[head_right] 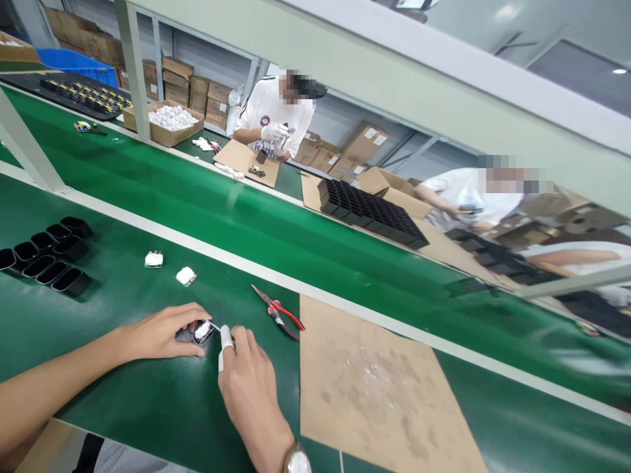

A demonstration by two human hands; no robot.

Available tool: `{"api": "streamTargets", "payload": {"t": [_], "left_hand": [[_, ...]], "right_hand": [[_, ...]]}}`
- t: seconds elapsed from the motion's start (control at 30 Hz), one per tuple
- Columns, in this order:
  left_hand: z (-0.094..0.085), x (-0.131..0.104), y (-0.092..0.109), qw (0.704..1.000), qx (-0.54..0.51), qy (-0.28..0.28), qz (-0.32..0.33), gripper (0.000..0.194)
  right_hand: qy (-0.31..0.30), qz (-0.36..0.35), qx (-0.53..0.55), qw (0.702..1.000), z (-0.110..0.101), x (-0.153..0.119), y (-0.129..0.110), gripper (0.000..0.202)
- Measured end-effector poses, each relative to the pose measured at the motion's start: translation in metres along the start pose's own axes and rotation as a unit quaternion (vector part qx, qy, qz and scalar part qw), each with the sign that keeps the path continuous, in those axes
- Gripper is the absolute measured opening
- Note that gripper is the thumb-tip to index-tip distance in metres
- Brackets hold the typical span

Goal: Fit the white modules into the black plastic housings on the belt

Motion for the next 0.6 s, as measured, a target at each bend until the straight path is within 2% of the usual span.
{"api": "streamTargets", "payload": {"t": [0.3,0.6], "left_hand": [[0.003,0.002,0.001,0.997,-0.015,0.034,0.071,0.046],[0.005,0.006,-0.007,0.995,-0.043,0.060,0.073,0.040]], "right_hand": [[-0.019,-0.038,0.059,0.997,-0.004,0.007,0.012,0.029],[-0.049,-0.077,0.122,0.988,0.004,0.022,0.021,0.027]]}}
Point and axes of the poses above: each hand's wrist, its own x-axis towards the middle knuckle, its own z-axis out of the palm, y = z × x, the point moved 3 cm from there along x, towards the middle knuckle, and after that the axes turned 9 degrees about z, right-handed, at the moved point
